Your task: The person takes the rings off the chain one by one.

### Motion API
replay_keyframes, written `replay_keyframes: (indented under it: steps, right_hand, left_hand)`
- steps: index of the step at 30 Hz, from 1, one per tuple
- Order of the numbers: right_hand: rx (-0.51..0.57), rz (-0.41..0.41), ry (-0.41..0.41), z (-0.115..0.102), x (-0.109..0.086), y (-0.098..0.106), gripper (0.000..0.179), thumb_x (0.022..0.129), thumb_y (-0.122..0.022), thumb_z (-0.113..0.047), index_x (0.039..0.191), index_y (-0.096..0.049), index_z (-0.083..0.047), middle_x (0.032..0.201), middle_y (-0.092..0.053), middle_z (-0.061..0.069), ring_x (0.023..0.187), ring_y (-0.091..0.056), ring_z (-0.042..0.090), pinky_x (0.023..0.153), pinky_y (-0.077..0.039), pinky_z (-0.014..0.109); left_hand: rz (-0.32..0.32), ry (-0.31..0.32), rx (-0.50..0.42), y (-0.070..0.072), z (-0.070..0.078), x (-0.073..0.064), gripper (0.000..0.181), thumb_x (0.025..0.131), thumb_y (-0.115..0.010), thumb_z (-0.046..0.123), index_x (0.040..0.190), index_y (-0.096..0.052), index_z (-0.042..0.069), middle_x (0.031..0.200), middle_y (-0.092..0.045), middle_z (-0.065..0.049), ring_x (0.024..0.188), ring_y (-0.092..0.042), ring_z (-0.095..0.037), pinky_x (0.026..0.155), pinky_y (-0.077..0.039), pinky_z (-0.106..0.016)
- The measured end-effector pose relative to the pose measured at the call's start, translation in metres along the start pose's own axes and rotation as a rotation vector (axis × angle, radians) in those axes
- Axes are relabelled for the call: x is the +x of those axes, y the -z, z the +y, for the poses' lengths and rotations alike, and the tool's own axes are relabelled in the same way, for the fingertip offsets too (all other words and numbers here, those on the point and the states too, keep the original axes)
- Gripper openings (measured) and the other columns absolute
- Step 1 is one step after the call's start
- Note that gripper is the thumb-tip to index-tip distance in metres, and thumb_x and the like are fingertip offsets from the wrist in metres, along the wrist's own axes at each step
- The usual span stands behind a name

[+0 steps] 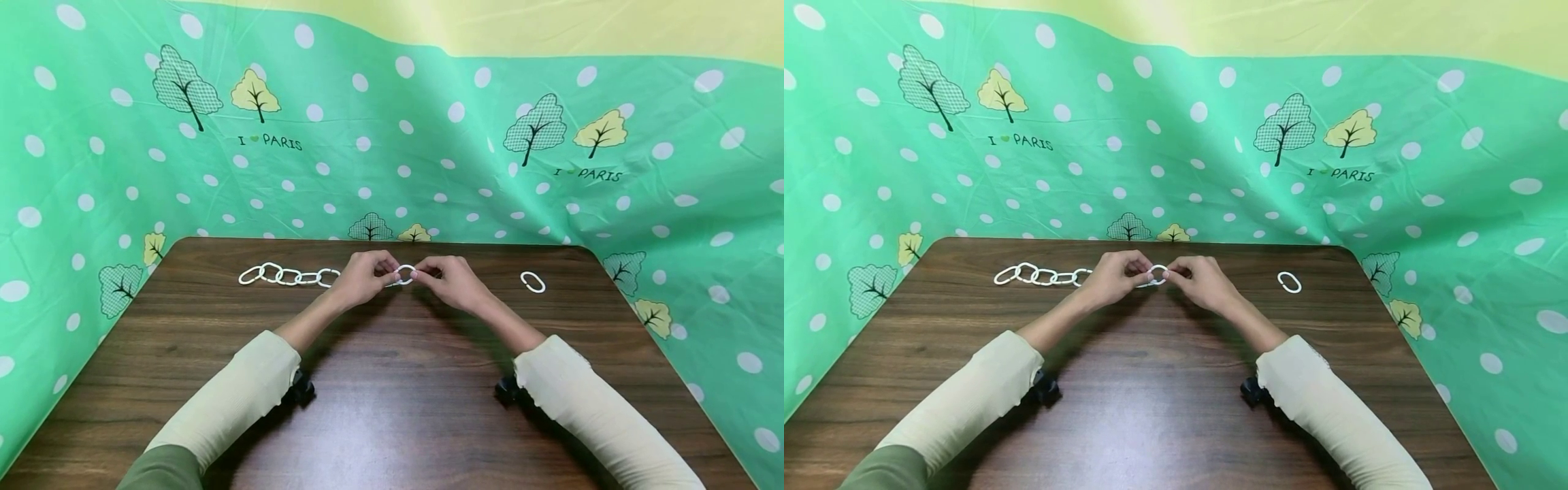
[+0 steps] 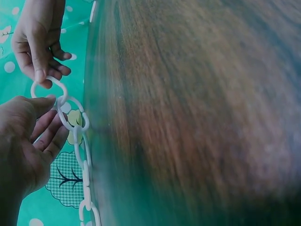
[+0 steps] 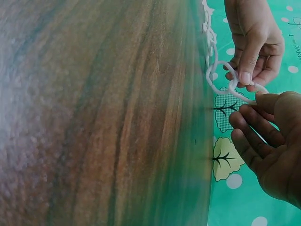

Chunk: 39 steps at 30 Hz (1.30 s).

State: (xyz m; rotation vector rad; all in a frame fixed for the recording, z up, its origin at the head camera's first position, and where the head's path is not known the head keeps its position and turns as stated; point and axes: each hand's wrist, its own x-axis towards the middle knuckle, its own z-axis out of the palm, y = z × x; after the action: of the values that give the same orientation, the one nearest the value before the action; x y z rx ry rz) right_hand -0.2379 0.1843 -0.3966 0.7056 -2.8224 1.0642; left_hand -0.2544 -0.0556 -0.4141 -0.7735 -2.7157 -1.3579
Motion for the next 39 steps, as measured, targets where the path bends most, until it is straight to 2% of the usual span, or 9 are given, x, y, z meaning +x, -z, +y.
replay_keyframes:
  steps: [8,13,17,25,32,39]
  right_hand:
    - [0.003,0.0,-0.002,-0.0005,0.0021,-0.0003,0.018,0.11,-0.076,-0.024,0.111,-0.086,-0.009,0.101,-0.084,0.011,0.088,-0.068,0.018,0.077,-0.052,0.032]
    - [0.004,0.0,-0.005,-0.0017,0.002,0.0004,0.017,0.11,-0.076,-0.023,0.111,-0.086,-0.009,0.101,-0.084,0.012,0.088,-0.069,0.018,0.078,-0.053,0.032]
    - [0.008,-0.002,-0.004,-0.0016,0.0021,0.0005,0.017,0.11,-0.076,-0.023,0.111,-0.085,-0.009,0.101,-0.084,0.012,0.087,-0.068,0.017,0.078,-0.052,0.031]
    - [0.007,-0.008,-0.001,-0.0026,0.0016,0.0015,0.021,0.113,-0.072,-0.023,0.112,-0.085,-0.007,0.093,-0.078,0.014,0.075,-0.056,0.015,0.068,-0.045,0.029]
    - [-0.004,-0.021,-0.001,-0.0016,0.0023,0.0027,0.023,0.115,-0.069,-0.021,0.113,-0.083,-0.003,0.078,-0.062,0.001,0.067,-0.049,0.014,0.063,-0.04,0.028]
    - [-0.04,-0.032,0.031,-0.0018,0.0036,0.0024,0.022,0.115,-0.067,-0.02,0.115,-0.081,-0.003,0.09,-0.072,0.01,0.074,-0.052,0.015,0.07,-0.043,0.031]
  left_hand:
    - [-0.028,0.01,-0.03,0.0047,-0.0022,-0.0027,0.024,0.095,-0.09,0.005,0.115,-0.079,-0.004,0.103,-0.083,-0.013,0.095,-0.079,-0.023,0.092,-0.066,-0.036]
    - [-0.032,0.011,-0.032,0.0057,-0.0032,-0.0035,0.024,0.093,-0.091,0.002,0.113,-0.079,-0.002,0.101,-0.083,-0.013,0.093,-0.079,-0.022,0.09,-0.066,-0.035]
    - [-0.037,0.007,-0.018,0.0052,-0.0045,-0.0033,0.021,0.094,-0.09,0.003,0.111,-0.079,0.0,0.101,-0.083,-0.012,0.093,-0.078,-0.021,0.09,-0.066,-0.034]
    - [-0.034,0.005,0.009,0.0045,-0.0036,-0.0024,0.017,0.098,-0.087,0.006,0.113,-0.081,-0.001,0.102,-0.084,-0.013,0.094,-0.079,-0.023,0.09,-0.066,-0.036]
    - [-0.028,-0.006,0.022,0.0039,-0.0039,-0.0011,0.017,0.1,-0.085,0.009,0.115,-0.082,-0.001,0.104,-0.085,-0.012,0.096,-0.08,-0.023,0.091,-0.066,-0.036]
    - [-0.022,-0.013,0.022,0.0035,-0.0019,-0.001,0.016,0.102,-0.084,0.009,0.115,-0.083,0.001,0.106,-0.085,-0.013,0.097,-0.08,-0.023,0.092,-0.066,-0.036]
